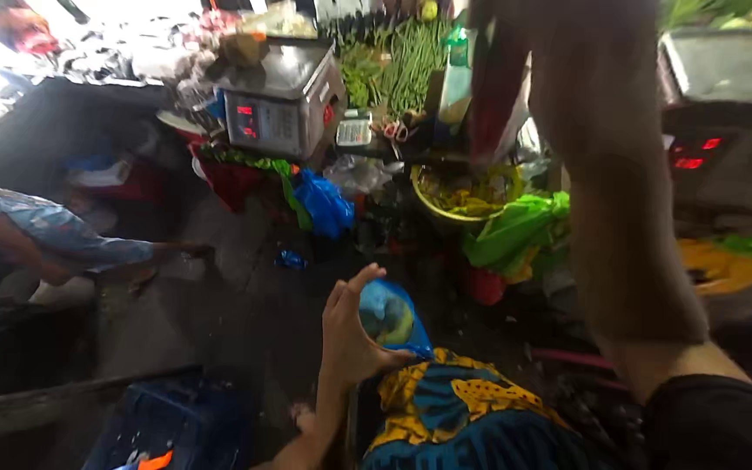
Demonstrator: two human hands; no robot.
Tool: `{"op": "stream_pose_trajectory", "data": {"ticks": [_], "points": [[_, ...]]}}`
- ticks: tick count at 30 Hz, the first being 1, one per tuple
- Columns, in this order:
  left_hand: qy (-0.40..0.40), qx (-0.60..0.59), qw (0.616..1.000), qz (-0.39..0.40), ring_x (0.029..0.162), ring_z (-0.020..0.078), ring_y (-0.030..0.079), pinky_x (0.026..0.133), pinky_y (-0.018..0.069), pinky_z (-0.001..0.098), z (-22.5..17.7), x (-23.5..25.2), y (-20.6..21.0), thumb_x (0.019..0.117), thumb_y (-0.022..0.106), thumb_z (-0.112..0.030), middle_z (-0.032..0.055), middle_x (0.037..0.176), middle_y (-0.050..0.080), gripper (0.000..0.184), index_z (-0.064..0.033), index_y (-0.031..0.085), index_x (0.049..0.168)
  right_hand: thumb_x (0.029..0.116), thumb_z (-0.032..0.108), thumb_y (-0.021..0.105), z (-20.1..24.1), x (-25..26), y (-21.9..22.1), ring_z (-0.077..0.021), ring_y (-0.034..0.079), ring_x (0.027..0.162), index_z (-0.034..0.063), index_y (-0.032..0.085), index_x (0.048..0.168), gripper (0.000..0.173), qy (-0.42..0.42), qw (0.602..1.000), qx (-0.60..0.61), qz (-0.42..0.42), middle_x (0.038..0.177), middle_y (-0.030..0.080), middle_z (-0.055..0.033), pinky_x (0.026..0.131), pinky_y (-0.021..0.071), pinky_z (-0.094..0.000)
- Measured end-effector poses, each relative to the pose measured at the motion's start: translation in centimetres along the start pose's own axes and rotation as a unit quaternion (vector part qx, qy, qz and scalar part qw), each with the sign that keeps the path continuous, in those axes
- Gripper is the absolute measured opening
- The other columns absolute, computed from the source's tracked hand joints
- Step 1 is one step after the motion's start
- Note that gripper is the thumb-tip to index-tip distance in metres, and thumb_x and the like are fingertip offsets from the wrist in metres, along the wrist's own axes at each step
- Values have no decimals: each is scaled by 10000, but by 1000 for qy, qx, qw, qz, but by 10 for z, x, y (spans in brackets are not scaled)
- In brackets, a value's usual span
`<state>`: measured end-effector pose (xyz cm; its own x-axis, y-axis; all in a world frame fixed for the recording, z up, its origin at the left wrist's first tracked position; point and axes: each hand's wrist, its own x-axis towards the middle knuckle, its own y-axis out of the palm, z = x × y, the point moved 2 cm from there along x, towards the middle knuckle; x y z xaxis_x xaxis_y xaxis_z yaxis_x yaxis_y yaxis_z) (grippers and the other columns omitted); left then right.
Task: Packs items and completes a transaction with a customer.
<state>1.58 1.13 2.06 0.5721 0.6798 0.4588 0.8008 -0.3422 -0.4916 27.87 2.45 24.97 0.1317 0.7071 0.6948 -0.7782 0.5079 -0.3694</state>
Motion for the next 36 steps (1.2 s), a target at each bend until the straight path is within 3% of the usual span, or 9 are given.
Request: {"op": "stream_pose_trajectory", "data": {"ticks": [5, 10, 15, 19, 22, 25, 28, 31, 36], "points": [[33, -23, 997, 71, 1073, 139, 587, 929, 484, 353, -29, 21, 29, 501, 818, -769, 29, 1334, 652, 1253, -166, 422, 1526, 969, 188, 657, -19, -136, -9, -17, 631, 817, 78, 705, 999, 124, 3, 974, 189, 122, 934, 669, 39, 697, 572, -192], [83, -72, 983, 150, 1200, 143, 596, 1029, 486, 390, -59, 38, 80, 489, 860, -718, 48, 1359, 643, 1288, -117, 413, 1536, 920, 162, 749, -29, -221, -18, -34, 634, 758, 54, 758, 959, 114, 111, 980, 63, 155, 908, 690, -21, 658, 574, -205], [150, -78, 965, 203, 1088, 139, 572, 918, 430, 341, -96, 36, 137, 523, 819, -753, 31, 1398, 631, 1240, -144, 421, 1527, 1014, 245, 610, -36, -268, -42, -450, 666, 984, -26, 694, 1029, 284, 434, 751, -176, 466, 995, 695, -239, 801, 484, -659], [177, -150, 946, 226, 1054, 96, 567, 910, 435, 275, -124, 25, 181, 607, 854, -622, 13, 1315, 669, 1056, -140, 495, 1475, 1012, 297, 624, -33, -307, -80, -401, 692, 917, 17, 725, 957, 303, 498, 763, -285, 298, 919, 714, -189, 725, 508, -594], [168, -251, 917, 261, 1011, 131, 647, 903, 514, 297, -147, 14, 224, 801, 810, -206, 73, 1154, 727, 659, -62, 540, 1386, 982, 241, 623, -29, -363, -108, -424, 711, 846, -4, 731, 891, 283, 488, 794, -333, 143, 875, 716, -204, 665, 528, -629], [103, -313, 899, 287, 943, 179, 712, 887, 603, 356, -169, -3, 280, 890, 627, 81, 157, 1044, 722, 333, 87, 622, 1223, 1022, 169, 557, -20, -419, -154, -433, 709, 946, 8, 753, 1070, 258, 505, 814, -280, 67, 1013, 725, -224, 784, 534, -661], [-14, -317, 881, 350, 728, 110, 655, 687, 578, 292, -187, -9, 334, 952, 576, 9, 94, 873, 682, 180, 47, 627, 1120, 1055, 295, 551, -14, -492, -193, -164, 720, 956, 84, 767, 1152, 318, 470, 839, -232, -147, 1066, 751, -94, 866, 599, -383], [-179, -262, 810, 493, 670, 114, 626, 653, 538, 305, -216, -11, 381, 962, 613, -62, 89, 815, 674, 179, 24, 588, 1117, 1074, 226, 522, 8, -544, -215, -55, 702, 831, 34, 720, 1163, 290, 533, 760, -151, -340, 1012, 740, -45, 720, 597, -230], [-257, -231, 685, 641, 722, 107, 586, 677, 505, 273, -284, -22, 438, 932, 671, -40, 87, 945, 645, 313, -10, 576, 1229, 1118, 243, 407, 35, -599, -226, -74, 626, 710, 29, 653, 1195, 335, 534, 584, 67, -607, 904, 663, -8, 627, 540, -233]]}}
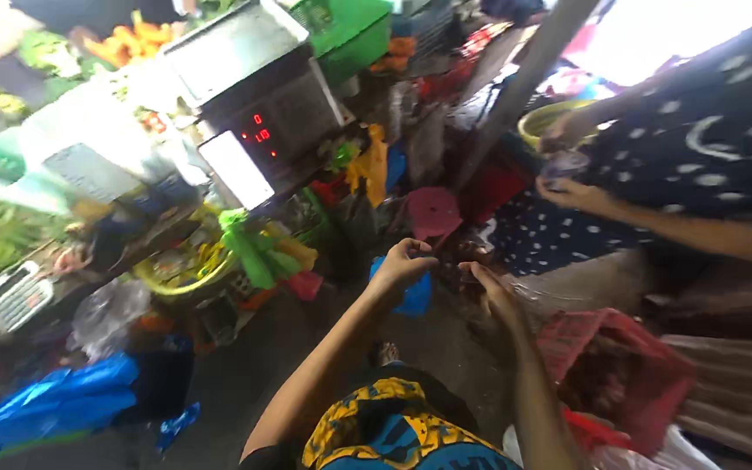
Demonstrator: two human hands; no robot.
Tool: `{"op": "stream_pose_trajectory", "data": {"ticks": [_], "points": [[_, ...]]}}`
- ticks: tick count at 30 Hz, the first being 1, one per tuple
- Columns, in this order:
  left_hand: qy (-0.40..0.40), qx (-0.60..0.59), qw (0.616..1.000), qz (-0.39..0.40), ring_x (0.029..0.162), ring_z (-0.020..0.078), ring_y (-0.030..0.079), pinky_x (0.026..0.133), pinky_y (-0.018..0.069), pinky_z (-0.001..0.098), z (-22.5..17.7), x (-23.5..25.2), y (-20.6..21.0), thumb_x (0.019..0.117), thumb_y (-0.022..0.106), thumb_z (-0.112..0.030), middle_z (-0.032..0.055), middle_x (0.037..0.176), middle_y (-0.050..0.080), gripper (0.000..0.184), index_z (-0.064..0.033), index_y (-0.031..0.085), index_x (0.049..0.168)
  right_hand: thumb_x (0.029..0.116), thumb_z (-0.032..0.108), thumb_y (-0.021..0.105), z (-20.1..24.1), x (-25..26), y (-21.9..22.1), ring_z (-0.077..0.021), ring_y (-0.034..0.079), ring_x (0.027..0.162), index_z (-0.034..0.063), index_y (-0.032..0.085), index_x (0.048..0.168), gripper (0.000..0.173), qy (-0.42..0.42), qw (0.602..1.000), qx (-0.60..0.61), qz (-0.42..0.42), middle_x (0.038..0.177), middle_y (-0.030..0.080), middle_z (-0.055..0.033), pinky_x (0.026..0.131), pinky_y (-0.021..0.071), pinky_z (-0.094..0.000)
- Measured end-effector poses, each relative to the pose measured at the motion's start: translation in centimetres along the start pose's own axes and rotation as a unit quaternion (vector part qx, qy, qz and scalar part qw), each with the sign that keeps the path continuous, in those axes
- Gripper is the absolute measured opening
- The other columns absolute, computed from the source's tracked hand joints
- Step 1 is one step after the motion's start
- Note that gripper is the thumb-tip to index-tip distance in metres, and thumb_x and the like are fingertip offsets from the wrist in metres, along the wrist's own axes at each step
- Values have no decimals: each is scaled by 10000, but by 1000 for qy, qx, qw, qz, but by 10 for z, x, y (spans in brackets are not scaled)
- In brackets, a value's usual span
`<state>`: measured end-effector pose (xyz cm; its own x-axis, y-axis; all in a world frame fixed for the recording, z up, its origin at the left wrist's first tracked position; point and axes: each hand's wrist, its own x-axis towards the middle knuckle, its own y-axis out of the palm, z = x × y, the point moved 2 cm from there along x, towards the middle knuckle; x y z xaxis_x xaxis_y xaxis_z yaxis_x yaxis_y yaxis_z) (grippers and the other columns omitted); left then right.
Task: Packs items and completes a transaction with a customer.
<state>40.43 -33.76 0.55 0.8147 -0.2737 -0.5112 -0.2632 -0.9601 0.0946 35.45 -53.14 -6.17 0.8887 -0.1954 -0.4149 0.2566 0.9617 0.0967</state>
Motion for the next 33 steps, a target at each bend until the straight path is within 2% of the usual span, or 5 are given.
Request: {"op": "stream_pose_trajectory", "data": {"ticks": [5, 12, 22, 25, 33], "points": [[89, 51, 990, 95, 725, 103, 561, 669, 488, 277, -31, 31, 26, 936, 694, -121, 44, 882, 616, 252, -54, 607, 1163, 1083, 319, 331, -12, 23, -28, -67, 660, 591, 121, 636, 938, 391, 43, 864, 499, 48, 750, 679, 10, 535, 566, -202], [78, 47, 990, 106, 806, 103, 570, 755, 492, 293, -66, 25, 61, 965, 694, -186, 54, 945, 632, 208, -50, 637, 1111, 1056, 333, 377, -6, 41, -32, -105, 640, 573, 98, 650, 884, 399, 30, 778, 625, 54, 720, 659, -11, 534, 553, -237], [88, 45, 991, 90, 762, 91, 551, 706, 471, 280, -55, 22, 62, 980, 680, -210, 39, 897, 621, 190, -74, 631, 1105, 1044, 247, 355, -6, 48, -40, -87, 630, 544, 105, 645, 861, 371, 65, 804, 588, 57, 680, 641, 3, 505, 543, -214], [83, 44, 991, 96, 764, 73, 546, 728, 470, 269, -55, 24, 63, 980, 678, -206, 16, 875, 612, 125, -86, 653, 1006, 1082, 257, 335, 15, 50, -33, -26, 607, 541, 153, 629, 896, 364, 48, 873, 484, 35, 677, 630, 53, 500, 514, -160], [80, 50, 991, 97, 782, 109, 558, 730, 489, 298, -52, 37, 66, 953, 683, -127, 43, 883, 592, 136, -58, 615, 1049, 1079, 440, 490, 70, 75, -25, -105, 716, 886, 113, 591, 1225, 372, -45, 947, 319, -19, 991, 706, -2, 835, 610, -280]]}}
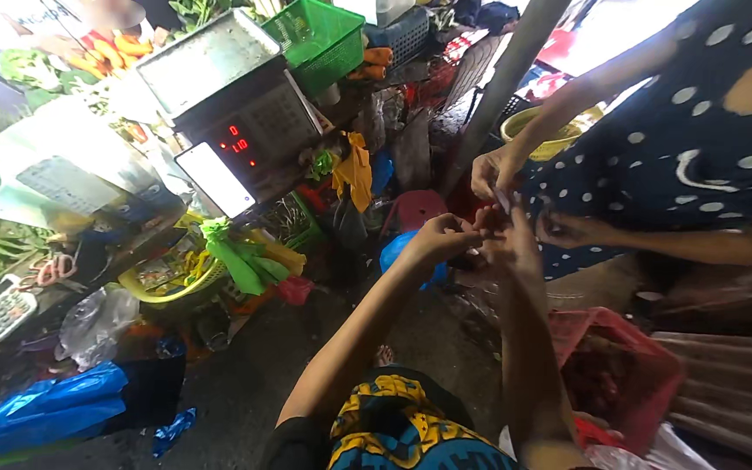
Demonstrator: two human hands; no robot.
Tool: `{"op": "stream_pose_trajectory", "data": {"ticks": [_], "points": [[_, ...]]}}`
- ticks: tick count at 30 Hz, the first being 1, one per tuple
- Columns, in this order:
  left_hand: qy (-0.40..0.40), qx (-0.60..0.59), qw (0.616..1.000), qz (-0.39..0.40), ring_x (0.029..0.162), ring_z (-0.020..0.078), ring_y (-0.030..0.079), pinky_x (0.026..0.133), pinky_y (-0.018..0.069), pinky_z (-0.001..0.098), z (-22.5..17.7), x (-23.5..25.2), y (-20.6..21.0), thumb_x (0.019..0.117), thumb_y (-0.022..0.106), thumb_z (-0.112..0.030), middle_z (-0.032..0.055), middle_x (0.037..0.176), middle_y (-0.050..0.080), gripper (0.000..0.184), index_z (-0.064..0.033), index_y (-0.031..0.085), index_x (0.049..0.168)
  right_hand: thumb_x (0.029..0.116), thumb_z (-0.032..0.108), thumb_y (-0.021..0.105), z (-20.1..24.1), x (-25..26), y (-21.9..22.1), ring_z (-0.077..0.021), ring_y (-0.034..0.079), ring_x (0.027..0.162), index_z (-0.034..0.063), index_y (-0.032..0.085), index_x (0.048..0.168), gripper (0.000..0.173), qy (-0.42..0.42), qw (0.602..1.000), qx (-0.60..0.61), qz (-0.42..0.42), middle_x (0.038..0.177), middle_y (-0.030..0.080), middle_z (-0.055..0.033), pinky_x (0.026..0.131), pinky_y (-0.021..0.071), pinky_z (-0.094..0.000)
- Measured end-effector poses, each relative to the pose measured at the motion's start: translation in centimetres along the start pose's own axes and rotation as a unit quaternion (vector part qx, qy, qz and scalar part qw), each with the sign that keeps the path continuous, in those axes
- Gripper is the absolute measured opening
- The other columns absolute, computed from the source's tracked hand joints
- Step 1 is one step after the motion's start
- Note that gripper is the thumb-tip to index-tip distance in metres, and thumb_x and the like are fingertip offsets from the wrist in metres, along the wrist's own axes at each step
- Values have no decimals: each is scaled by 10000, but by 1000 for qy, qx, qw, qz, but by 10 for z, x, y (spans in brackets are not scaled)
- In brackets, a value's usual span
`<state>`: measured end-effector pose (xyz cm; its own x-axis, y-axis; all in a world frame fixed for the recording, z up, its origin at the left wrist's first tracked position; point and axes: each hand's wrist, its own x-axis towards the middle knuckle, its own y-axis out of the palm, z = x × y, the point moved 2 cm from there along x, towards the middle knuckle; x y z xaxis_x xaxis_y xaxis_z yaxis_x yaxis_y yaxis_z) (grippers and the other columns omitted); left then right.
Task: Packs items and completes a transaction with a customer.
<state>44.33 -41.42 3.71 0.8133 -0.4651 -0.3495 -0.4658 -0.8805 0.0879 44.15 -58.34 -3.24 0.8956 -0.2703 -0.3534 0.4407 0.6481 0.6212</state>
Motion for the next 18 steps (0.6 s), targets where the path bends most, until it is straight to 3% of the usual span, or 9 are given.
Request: {"op": "stream_pose_trajectory", "data": {"ticks": [3, 6, 8, 10, 13, 18], "points": [[37, 18, 998, 43, 772, 99, 569, 724, 511, 283, -11, 12, 3, 923, 646, 4, 47, 904, 593, 165, -22, 605, 1080, 1099, 212, 462, 3, -4, -2, -55, 673, 826, 78, 593, 1200, 213, -14, 1000, -20, 4, 967, 675, -1, 775, 577, -203], [91, 42, 992, 74, 745, 72, 564, 676, 507, 252, -28, 24, 9, 853, 637, 71, 32, 898, 596, 202, -18, 620, 1033, 1041, 21, 464, 2, -19, -12, -81, 674, 799, 40, 581, 1170, 176, -39, 998, -3, -53, 964, 665, -27, 758, 599, -234], [108, 60, 989, 86, 740, 77, 580, 664, 522, 254, -39, 34, 11, 854, 640, 71, 40, 902, 609, 214, -16, 620, 1049, 1030, 23, 542, 3, -36, -21, -108, 686, 810, 32, 594, 1184, 163, -63, 994, -13, -93, 991, 684, -41, 756, 610, -267], [122, 63, 986, 97, 829, 100, 600, 726, 521, 285, -44, 47, 10, 829, 638, 54, 43, 946, 638, 236, -37, 628, 1046, 1024, 12, 555, 4, -61, -32, -141, 699, 810, 8, 595, 1157, 139, -87, 986, -42, -135, 970, 693, -60, 777, 624, -312], [121, 66, 985, 101, 882, 121, 605, 768, 533, 314, -48, 71, 10, 816, 665, 51, 59, 1002, 634, 267, -36, 641, 1068, 1018, 0, 565, -5, -104, -57, -134, 690, 763, -20, 593, 1111, 100, -84, 972, -80, -202, 893, 688, -64, 761, 619, -302], [146, 74, 972, 171, 845, 105, 584, 693, 505, 274, -48, 113, 14, 821, 649, 47, 41, 1063, 621, 273, -72, 608, 1064, 1005, -31, 547, -49, -190, -95, -146, 708, 809, -8, 575, 1179, 178, -122, 926, -28, -355, 958, 702, -75, 748, 627, -308]]}}
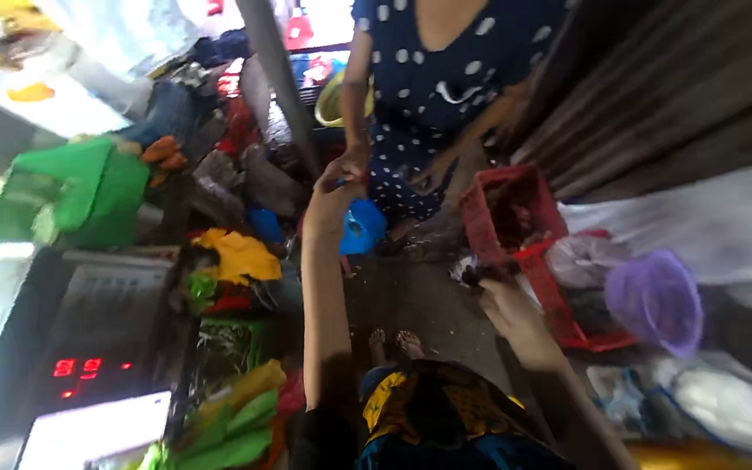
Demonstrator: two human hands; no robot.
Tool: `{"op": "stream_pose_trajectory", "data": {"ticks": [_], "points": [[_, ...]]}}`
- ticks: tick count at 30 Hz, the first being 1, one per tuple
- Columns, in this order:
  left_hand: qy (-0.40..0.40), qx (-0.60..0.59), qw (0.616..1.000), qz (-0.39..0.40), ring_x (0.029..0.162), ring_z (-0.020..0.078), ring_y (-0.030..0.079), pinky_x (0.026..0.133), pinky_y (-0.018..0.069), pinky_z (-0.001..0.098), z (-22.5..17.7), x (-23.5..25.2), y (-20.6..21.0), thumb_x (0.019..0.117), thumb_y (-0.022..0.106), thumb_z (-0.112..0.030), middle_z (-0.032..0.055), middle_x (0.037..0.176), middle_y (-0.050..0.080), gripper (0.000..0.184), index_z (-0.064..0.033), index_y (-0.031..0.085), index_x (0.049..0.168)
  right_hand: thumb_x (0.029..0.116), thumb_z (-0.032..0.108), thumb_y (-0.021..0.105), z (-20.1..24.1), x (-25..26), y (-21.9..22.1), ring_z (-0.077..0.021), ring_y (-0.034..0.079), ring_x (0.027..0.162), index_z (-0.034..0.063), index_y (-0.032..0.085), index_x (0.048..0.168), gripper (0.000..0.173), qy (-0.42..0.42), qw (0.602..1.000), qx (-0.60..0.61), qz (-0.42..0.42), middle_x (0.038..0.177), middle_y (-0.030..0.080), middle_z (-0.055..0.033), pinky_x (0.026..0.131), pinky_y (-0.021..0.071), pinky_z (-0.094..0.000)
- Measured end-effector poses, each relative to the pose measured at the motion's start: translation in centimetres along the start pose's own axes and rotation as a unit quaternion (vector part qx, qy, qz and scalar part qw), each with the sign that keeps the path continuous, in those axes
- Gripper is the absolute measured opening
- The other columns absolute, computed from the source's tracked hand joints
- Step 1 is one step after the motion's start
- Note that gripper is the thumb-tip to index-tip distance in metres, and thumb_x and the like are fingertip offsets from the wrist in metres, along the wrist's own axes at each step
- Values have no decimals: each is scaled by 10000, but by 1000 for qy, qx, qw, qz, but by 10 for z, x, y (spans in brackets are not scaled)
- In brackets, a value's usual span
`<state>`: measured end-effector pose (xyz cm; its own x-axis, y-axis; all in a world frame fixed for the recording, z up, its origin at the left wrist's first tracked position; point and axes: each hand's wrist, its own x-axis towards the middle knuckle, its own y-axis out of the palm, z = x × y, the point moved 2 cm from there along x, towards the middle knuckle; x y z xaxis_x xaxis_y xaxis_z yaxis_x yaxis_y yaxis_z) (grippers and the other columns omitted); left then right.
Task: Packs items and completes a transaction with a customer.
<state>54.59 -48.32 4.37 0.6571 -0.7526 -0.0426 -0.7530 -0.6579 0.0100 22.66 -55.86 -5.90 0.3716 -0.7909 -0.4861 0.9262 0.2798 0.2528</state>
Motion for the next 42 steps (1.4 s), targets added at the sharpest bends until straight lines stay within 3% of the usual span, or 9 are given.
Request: {"op": "stream_pose_trajectory", "data": {"ticks": [6, 14, 17, 21, 24, 27, 31, 36, 42], "points": [[-44, 22, 999, 15, 779, 59, 611, 722, 549, 242, 24, 33, -5, 888, 649, 13, -29, 909, 636, 234, -92, 598, 1091, 1056, 55, 480, -32, -64, -69, -94, 659, 793, 67, 523, 1239, 188, -23, 978, 127, -166, 959, 656, -14, 744, 591, -276], [-15, 310, 950, 32, 1239, 195, 549, 1078, 435, 315, 59, 73, 35, 972, 609, -32, 232, 1415, 544, 499, 115, 466, 1426, 1035, 88, 588, -37, -163, -152, -90, 656, 767, 165, 563, 1294, 271, -120, 900, 226, -353, 1003, 673, -12, 722, 583, -271], [211, 309, 921, 107, 1146, 229, 602, 966, 496, 255, 85, 93, 50, 1001, 578, -127, 319, 1249, 588, 487, 245, 452, 1290, 1017, 78, 615, -51, -199, -185, -103, 676, 806, 148, 594, 1298, 291, -184, 874, 218, -393, 1058, 694, -22, 725, 593, -287], [196, 175, 935, 240, 1087, 128, 596, 957, 503, 250, 55, -114, 244, 1019, 561, -114, 231, 1240, 600, 470, 191, 435, 1354, 936, 68, 693, -77, -234, -223, -166, 703, 977, -19, 693, 1117, 202, -226, 904, -87, -352, 1122, 711, -120, 858, 608, -356], [109, 171, 715, 669, 1239, 196, 609, 1053, 518, 360, 104, -266, 348, 957, 651, -188, 211, 1373, 591, 567, 104, 477, 1410, 868, 145, 761, -96, -253, -232, -358, 610, 1179, 75, 748, 1081, 225, -175, 879, -337, -288, 1202, 682, -159, 1010, 482, -583], [42, 175, 526, 831, 1154, 150, 655, 1030, 534, 350, 152, -344, 384, 915, 755, -227, 117, 1252, 682, 502, 22, 603, 1324, 873, 121, 704, -111, -281, -248, -383, 651, 1082, 7, 656, 1217, 366, -106, 891, -325, -300, 1116, 705, -183, 941, 485, -591], [33, 242, 498, 832, 877, 122, 696, 810, 594, 303, 168, -381, 412, 937, 735, -230, 89, 1003, 718, 307, 2, 683, 1130, 1029, 219, 538, -142, -316, -284, -320, 693, 1015, 13, 652, 1210, 296, -34, 888, -215, -405, 1055, 709, -165, 921, 551, -525], [77, 235, 505, 827, 838, 78, 702, 834, 583, 287, 193, -396, 467, 930, 729, -160, 47, 928, 745, 148, -24, 741, 986, 1046, 259, 544, -156, -334, -332, -289, 689, 1063, 14, 594, 1340, 385, 2, 869, -173, -465, 1180, 687, -173, 958, 563, -494], [97, 420, 304, 849, 1070, 322, 692, 996, 520, 535, 278, -385, 553, 1051, 532, -228, 188, 1119, 715, 307, -11, 676, 1214, 1039, 73, 484, -187, -303, -382, -393, 606, 1256, -116, 472, 1436, 440, 71, 805, -49, -587, 1380, 571, -325, 1089, 478, -481]]}}
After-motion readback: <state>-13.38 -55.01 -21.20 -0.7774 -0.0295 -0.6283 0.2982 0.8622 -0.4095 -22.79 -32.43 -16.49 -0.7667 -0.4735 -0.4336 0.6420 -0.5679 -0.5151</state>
